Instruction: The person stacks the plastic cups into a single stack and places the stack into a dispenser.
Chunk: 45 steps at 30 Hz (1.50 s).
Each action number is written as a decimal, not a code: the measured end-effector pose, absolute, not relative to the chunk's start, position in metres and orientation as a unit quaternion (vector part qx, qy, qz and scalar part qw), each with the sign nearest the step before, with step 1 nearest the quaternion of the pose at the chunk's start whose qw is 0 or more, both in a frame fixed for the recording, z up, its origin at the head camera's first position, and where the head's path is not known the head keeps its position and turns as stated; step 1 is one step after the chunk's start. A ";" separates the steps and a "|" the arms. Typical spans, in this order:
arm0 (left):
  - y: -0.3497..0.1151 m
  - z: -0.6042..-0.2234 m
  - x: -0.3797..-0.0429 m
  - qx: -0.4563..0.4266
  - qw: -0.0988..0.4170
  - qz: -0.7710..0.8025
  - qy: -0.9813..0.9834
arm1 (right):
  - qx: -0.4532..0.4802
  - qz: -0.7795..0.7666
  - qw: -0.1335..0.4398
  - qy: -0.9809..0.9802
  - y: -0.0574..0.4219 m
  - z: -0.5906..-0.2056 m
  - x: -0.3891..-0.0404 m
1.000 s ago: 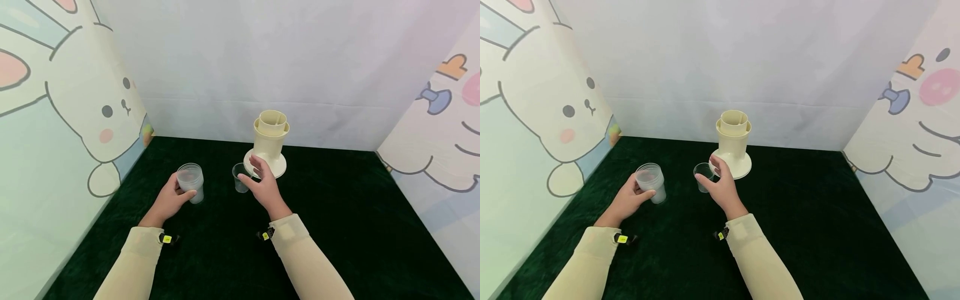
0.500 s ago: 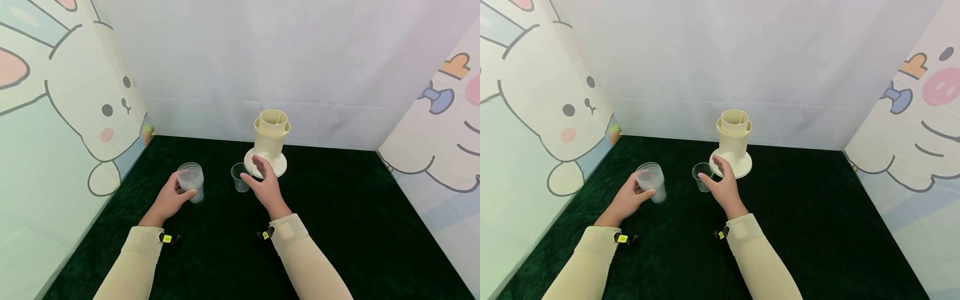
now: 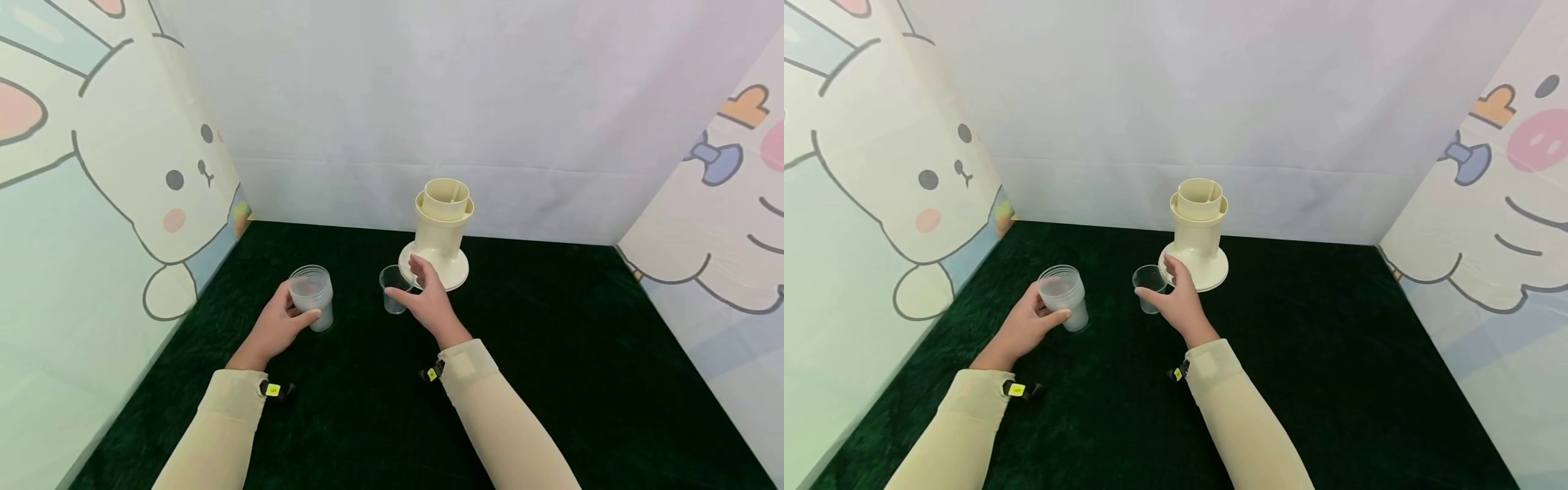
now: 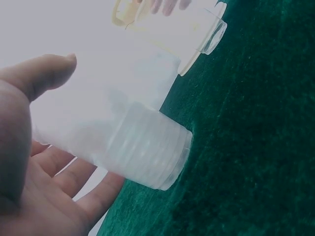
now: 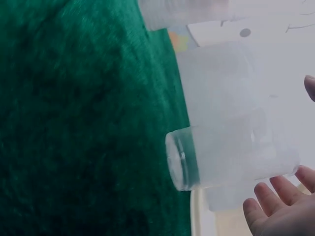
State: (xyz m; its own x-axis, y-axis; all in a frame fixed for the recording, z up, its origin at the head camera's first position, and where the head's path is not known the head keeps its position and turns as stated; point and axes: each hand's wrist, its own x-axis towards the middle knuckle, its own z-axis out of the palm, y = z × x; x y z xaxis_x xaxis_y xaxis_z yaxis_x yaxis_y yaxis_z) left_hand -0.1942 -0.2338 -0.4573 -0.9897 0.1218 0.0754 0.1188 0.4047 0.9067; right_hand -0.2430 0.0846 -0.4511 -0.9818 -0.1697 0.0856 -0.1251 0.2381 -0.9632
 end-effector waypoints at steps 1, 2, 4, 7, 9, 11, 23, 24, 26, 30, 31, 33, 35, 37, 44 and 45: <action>-0.234 -0.458 -0.194 0.073 0.001 0.541 0.838 | -0.091 -0.609 0.024 0.788 0.085 -0.452 -0.244; -0.234 -0.458 -0.194 0.073 0.001 0.541 0.838 | -0.088 -0.608 0.029 0.788 0.085 -0.453 -0.246; -0.234 -0.458 -0.195 0.075 0.001 0.541 0.838 | -0.083 -0.607 0.040 0.789 0.085 -0.455 -0.248; -0.234 -0.459 -0.195 0.076 0.001 0.541 0.838 | -0.080 -0.610 0.055 0.786 0.085 -0.457 -0.252; -0.234 -0.459 -0.195 0.076 0.001 0.540 0.838 | -0.082 -0.612 0.061 0.784 0.086 -0.458 -0.253; -0.234 -0.459 -0.195 0.075 0.001 0.540 0.838 | -0.084 -0.615 0.064 0.782 0.086 -0.459 -0.254; -0.234 -0.459 -0.195 0.078 -0.001 0.542 0.837 | -0.087 -0.629 0.084 0.768 0.086 -0.462 -0.255; -0.234 -0.459 -0.195 0.077 0.000 0.542 0.837 | -0.089 -0.629 0.086 0.768 0.086 -0.462 -0.255; -0.234 -0.459 -0.195 0.076 0.000 0.542 0.837 | -0.090 -0.628 0.090 0.768 0.086 -0.463 -0.256; -0.234 -0.460 -0.196 0.075 0.000 0.540 0.838 | -0.095 -0.626 0.095 0.768 0.086 -0.464 -0.257; -0.234 -0.460 -0.196 0.075 0.000 0.540 0.838 | -0.095 -0.625 0.095 0.769 0.086 -0.465 -0.257; -0.234 -0.461 -0.196 0.075 0.000 0.540 0.838 | -0.096 -0.625 0.093 0.769 0.086 -0.464 -0.257; -0.234 -0.461 -0.196 0.075 0.000 0.540 0.839 | -0.097 -0.626 0.089 0.769 0.085 -0.464 -0.256; -0.234 -0.461 -0.196 0.075 0.000 0.539 0.839 | -0.097 -0.626 0.084 0.769 0.085 -0.464 -0.256; -0.233 -0.460 -0.196 0.072 0.001 0.538 0.840 | -0.094 -0.627 0.077 0.770 0.083 -0.463 -0.253; -0.233 -0.460 -0.196 0.072 0.002 0.538 0.840 | -0.093 -0.627 0.076 0.770 0.083 -0.463 -0.253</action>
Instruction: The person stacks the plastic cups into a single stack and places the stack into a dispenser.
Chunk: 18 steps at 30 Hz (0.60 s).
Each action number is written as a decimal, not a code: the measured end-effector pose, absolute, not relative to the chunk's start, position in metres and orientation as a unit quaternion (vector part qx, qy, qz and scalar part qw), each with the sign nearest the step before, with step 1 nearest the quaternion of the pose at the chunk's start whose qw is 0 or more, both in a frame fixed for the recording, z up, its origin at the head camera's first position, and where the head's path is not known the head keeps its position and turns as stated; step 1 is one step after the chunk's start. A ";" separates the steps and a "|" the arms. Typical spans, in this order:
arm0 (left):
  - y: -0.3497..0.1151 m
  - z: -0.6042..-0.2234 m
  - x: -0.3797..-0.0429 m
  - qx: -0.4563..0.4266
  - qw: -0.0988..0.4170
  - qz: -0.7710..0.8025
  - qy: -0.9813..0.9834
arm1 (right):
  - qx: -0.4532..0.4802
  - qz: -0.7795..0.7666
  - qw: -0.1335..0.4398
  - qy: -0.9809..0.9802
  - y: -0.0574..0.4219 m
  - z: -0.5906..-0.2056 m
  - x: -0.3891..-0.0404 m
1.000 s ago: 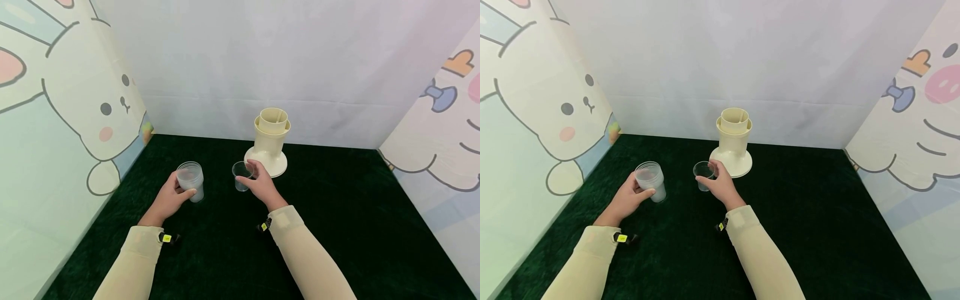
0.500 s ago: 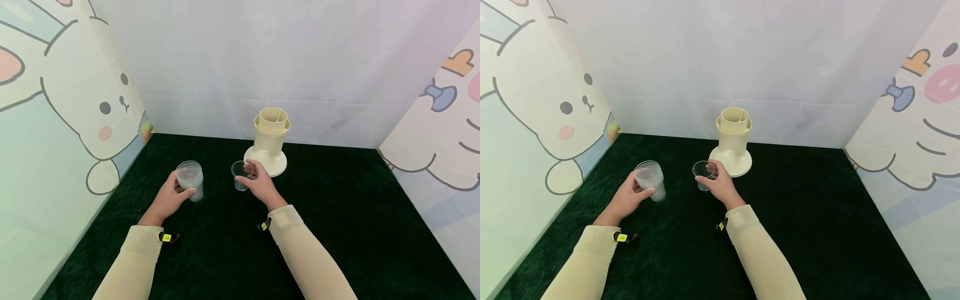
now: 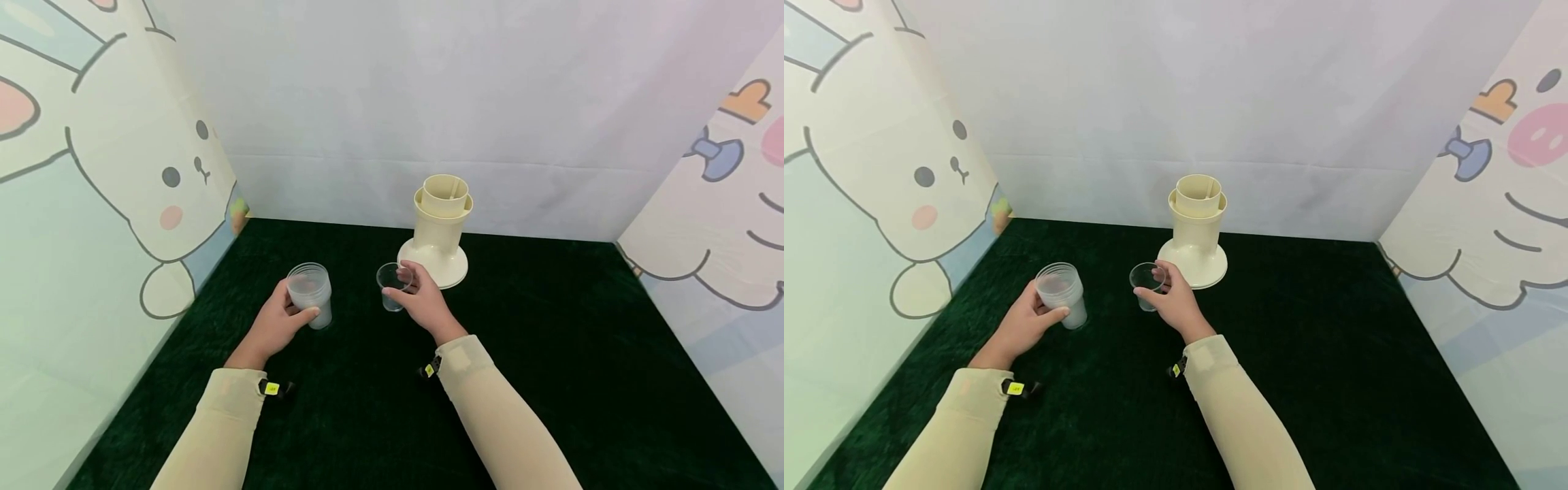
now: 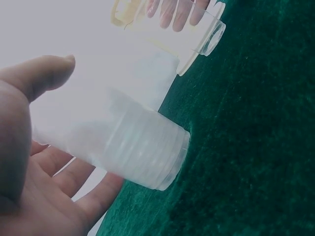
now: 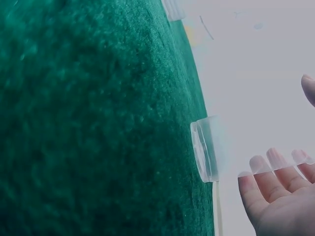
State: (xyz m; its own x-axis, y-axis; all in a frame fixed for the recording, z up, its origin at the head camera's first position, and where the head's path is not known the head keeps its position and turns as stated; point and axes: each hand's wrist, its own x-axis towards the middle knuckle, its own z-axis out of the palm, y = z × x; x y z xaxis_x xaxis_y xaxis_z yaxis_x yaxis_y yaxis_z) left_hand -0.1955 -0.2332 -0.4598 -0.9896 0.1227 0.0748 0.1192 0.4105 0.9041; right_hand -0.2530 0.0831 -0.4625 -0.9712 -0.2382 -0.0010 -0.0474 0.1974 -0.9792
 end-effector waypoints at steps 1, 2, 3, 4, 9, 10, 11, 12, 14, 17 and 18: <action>-0.233 -0.460 -0.196 0.071 0.002 0.539 0.840 | -0.092 -0.626 0.075 0.771 0.083 -0.463 -0.253; -0.233 -0.460 -0.196 0.071 0.002 0.539 0.839 | -0.092 -0.625 0.074 0.771 0.083 -0.462 -0.253; -0.234 -0.460 -0.196 0.072 0.002 0.539 0.839 | -0.092 -0.625 0.073 0.772 0.082 -0.462 -0.253; -0.234 -0.460 -0.196 0.072 0.002 0.540 0.839 | -0.092 -0.624 0.072 0.773 0.082 -0.463 -0.253; -0.235 -0.461 -0.196 0.075 0.001 0.540 0.838 | -0.098 -0.620 0.069 0.775 0.082 -0.462 -0.253; -0.235 -0.461 -0.196 0.075 0.001 0.540 0.838 | -0.098 -0.620 0.069 0.775 0.082 -0.462 -0.253; -0.235 -0.461 -0.196 0.076 0.001 0.541 0.838 | -0.100 -0.620 0.069 0.775 0.082 -0.461 -0.253; -0.235 -0.462 -0.196 0.076 0.001 0.541 0.837 | -0.101 -0.621 0.068 0.775 0.081 -0.459 -0.252; -0.236 -0.462 -0.197 0.076 0.001 0.541 0.838 | -0.107 -0.621 0.065 0.774 0.081 -0.457 -0.252; -0.236 -0.462 -0.197 0.075 0.002 0.541 0.838 | -0.120 -0.622 0.060 0.771 0.079 -0.451 -0.250; -0.236 -0.462 -0.197 0.075 0.003 0.541 0.838 | -0.125 -0.623 0.058 0.770 0.078 -0.449 -0.249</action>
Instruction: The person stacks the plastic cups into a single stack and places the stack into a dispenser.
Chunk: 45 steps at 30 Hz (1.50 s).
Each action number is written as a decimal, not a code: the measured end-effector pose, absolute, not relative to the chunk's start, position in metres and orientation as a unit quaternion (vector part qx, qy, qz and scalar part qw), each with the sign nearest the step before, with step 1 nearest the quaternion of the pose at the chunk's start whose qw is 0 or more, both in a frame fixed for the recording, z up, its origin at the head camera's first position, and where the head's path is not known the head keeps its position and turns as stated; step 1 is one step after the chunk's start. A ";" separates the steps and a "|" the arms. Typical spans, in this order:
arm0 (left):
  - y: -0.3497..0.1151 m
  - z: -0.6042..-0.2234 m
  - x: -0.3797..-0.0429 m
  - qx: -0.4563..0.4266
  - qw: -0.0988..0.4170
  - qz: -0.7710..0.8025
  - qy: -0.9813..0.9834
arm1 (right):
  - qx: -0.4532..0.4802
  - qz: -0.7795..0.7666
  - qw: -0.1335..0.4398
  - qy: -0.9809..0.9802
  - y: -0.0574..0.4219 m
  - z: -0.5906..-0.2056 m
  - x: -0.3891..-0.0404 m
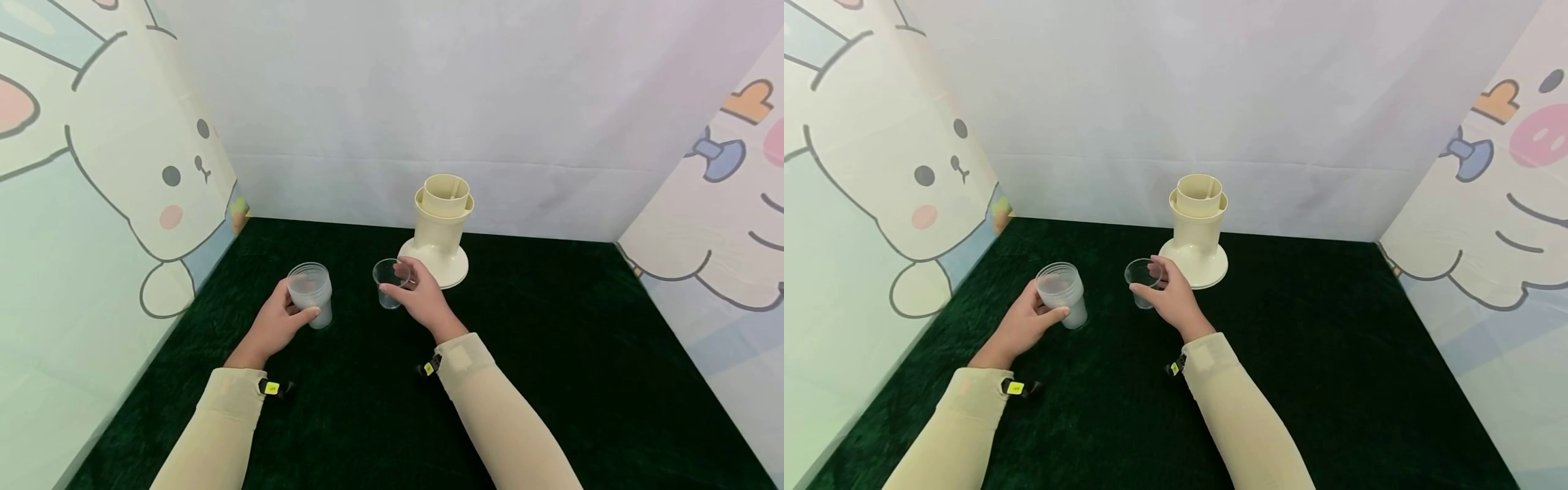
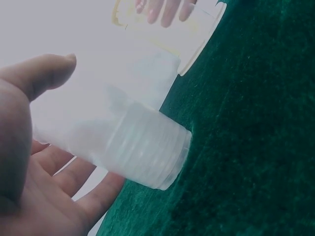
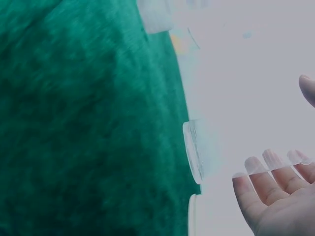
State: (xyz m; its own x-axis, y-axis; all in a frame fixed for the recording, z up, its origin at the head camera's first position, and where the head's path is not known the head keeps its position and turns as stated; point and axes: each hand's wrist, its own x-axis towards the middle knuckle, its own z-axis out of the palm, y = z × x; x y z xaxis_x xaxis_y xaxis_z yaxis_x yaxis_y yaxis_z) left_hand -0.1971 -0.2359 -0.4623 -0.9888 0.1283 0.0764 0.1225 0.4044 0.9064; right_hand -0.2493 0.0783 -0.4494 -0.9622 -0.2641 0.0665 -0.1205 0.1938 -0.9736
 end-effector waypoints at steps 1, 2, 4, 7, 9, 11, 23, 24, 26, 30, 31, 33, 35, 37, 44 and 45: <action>-0.236 -0.462 -0.197 0.075 0.003 0.540 0.838 | -0.129 -0.622 0.055 0.770 0.078 -0.447 -0.249; -0.235 -0.462 -0.197 0.075 0.004 0.540 0.838 | -0.133 -0.623 0.053 0.769 0.077 -0.445 -0.248; -0.234 -0.462 -0.197 0.075 0.004 0.540 0.838 | -0.141 -0.625 0.048 0.766 0.076 -0.441 -0.246; -0.233 -0.461 -0.197 0.075 0.004 0.539 0.839 | -0.153 -0.628 0.038 0.762 0.073 -0.434 -0.241; -0.232 -0.461 -0.197 0.076 0.002 0.538 0.840 | -0.163 -0.630 0.033 0.758 0.071 -0.429 -0.237; -0.231 -0.462 -0.197 0.075 0.001 0.536 0.841 | -0.171 -0.630 0.027 0.757 0.070 -0.423 -0.234; -0.228 -0.460 -0.200 0.071 -0.003 0.532 0.844 | -0.229 -0.628 -0.007 0.744 0.059 -0.388 -0.222; -0.227 -0.460 -0.200 0.071 -0.002 0.532 0.843 | -0.233 -0.628 -0.008 0.743 0.058 -0.386 -0.222; -0.227 -0.459 -0.199 0.071 -0.002 0.535 0.842 | -0.241 -0.627 -0.009 0.741 0.055 -0.381 -0.221; -0.229 -0.459 -0.199 0.066 -0.002 0.536 0.842 | -0.251 -0.625 -0.009 0.739 0.047 -0.373 -0.221; -0.229 -0.459 -0.199 0.066 -0.002 0.536 0.842 | -0.252 -0.626 -0.009 0.738 0.045 -0.371 -0.221; -0.230 -0.459 -0.200 0.066 -0.003 0.536 0.842 | -0.253 -0.627 -0.008 0.737 0.040 -0.367 -0.221; -0.231 -0.459 -0.199 0.066 -0.004 0.537 0.841 | -0.259 -0.625 -0.008 0.736 0.034 -0.363 -0.220; -0.232 -0.459 -0.199 0.066 -0.004 0.537 0.841 | -0.266 -0.621 -0.007 0.737 0.029 -0.360 -0.220; -0.234 -0.462 -0.196 0.075 -0.004 0.543 0.836 | -0.281 -0.600 -0.009 0.749 0.015 -0.350 -0.219; -0.234 -0.462 -0.195 0.076 -0.004 0.543 0.837 | -0.282 -0.598 -0.007 0.751 0.014 -0.348 -0.219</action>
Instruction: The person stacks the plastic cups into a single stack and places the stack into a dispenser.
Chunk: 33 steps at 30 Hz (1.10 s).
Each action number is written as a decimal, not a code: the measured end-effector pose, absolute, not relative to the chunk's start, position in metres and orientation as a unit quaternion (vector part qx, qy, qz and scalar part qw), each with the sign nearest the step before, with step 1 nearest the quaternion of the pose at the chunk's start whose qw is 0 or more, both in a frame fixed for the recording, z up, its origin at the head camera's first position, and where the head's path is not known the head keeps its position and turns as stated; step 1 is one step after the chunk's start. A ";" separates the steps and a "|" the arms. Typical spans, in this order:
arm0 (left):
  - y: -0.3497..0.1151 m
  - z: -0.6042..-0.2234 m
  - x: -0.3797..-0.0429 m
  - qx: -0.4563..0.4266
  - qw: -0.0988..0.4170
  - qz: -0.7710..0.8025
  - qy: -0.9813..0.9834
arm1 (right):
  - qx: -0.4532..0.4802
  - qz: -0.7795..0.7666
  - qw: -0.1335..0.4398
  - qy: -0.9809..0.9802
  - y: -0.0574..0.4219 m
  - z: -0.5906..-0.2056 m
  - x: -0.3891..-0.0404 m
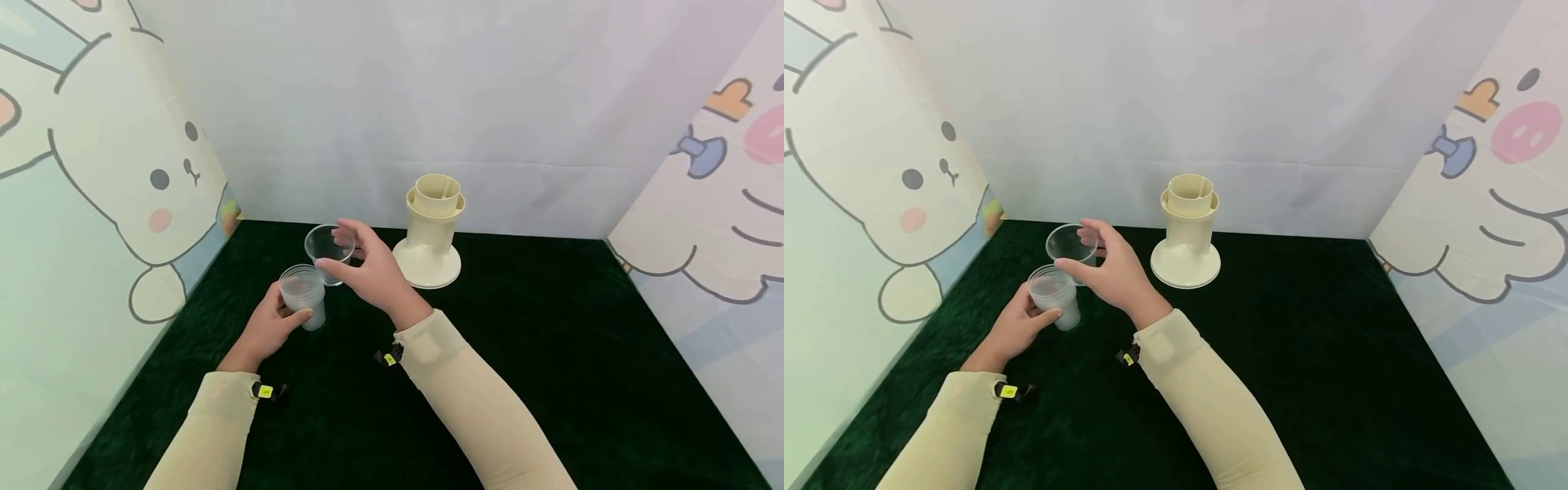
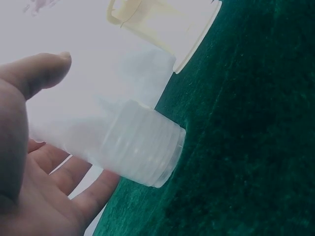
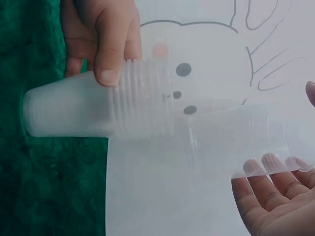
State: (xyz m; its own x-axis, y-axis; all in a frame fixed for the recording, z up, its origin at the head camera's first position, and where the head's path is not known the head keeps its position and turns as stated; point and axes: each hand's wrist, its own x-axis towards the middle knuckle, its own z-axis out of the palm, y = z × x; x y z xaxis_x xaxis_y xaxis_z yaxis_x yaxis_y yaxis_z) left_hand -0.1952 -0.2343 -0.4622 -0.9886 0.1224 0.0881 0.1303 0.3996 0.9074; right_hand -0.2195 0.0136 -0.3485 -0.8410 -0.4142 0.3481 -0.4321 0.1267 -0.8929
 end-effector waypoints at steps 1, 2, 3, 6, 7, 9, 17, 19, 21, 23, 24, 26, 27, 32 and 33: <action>-0.234 -0.462 -0.195 -0.076 0.004 -0.543 -0.836 | 0.284 0.596 0.007 -0.751 0.012 -0.347 -0.220; -0.234 -0.462 -0.195 -0.076 0.004 -0.543 -0.836 | 0.285 0.594 0.006 -0.752 0.010 -0.345 -0.220; -0.233 -0.462 -0.194 -0.077 0.005 -0.544 -0.836 | 0.286 0.591 0.006 -0.754 0.009 -0.344 -0.220; -0.234 -0.461 -0.193 -0.078 0.005 -0.545 -0.835 | 0.289 0.582 0.004 -0.760 0.002 -0.341 -0.220; -0.234 -0.461 -0.193 -0.078 0.004 -0.546 -0.834 | 0.291 0.579 0.005 -0.762 0.000 -0.341 -0.221; -0.234 -0.460 -0.192 -0.078 0.001 -0.547 -0.833 | 0.292 0.571 0.006 -0.767 -0.005 -0.341 -0.221; -0.234 -0.459 -0.193 -0.067 -0.009 -0.549 -0.833 | 0.297 0.554 -0.005 -0.778 -0.020 -0.347 -0.222; -0.234 -0.459 -0.194 -0.067 -0.009 -0.550 -0.832 | 0.296 0.556 -0.006 -0.777 -0.021 -0.347 -0.221; -0.234 -0.460 -0.194 -0.068 -0.009 -0.550 -0.832 | 0.296 0.556 -0.006 -0.777 -0.021 -0.347 -0.222; -0.234 -0.459 -0.194 -0.067 -0.009 -0.549 -0.833 | 0.296 0.552 -0.007 -0.779 -0.022 -0.346 -0.222; -0.234 -0.459 -0.194 -0.066 -0.009 -0.549 -0.833 | 0.296 0.550 -0.008 -0.781 -0.023 -0.346 -0.222; -0.234 -0.460 -0.194 -0.065 -0.009 -0.548 -0.834 | 0.294 0.546 -0.011 -0.785 -0.024 -0.346 -0.224; -0.234 -0.460 -0.195 -0.065 -0.010 -0.547 -0.834 | 0.294 0.546 -0.013 -0.785 -0.024 -0.346 -0.224; -0.235 -0.460 -0.195 -0.063 -0.011 -0.546 -0.835 | 0.290 0.549 -0.018 -0.784 -0.026 -0.347 -0.228; -0.235 -0.460 -0.195 -0.062 -0.011 -0.546 -0.835 | 0.291 0.550 -0.018 -0.783 -0.027 -0.347 -0.228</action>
State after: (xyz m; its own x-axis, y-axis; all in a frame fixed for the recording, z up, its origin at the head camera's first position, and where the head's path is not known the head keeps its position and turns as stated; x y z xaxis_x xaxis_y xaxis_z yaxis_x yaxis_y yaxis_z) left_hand -0.1948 -0.2349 -0.4601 -0.9920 0.1161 0.0489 0.0913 0.3954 0.9140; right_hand -0.2281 -0.0269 -0.3474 -0.8296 -0.4754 0.2927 -0.4364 0.2253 -0.8711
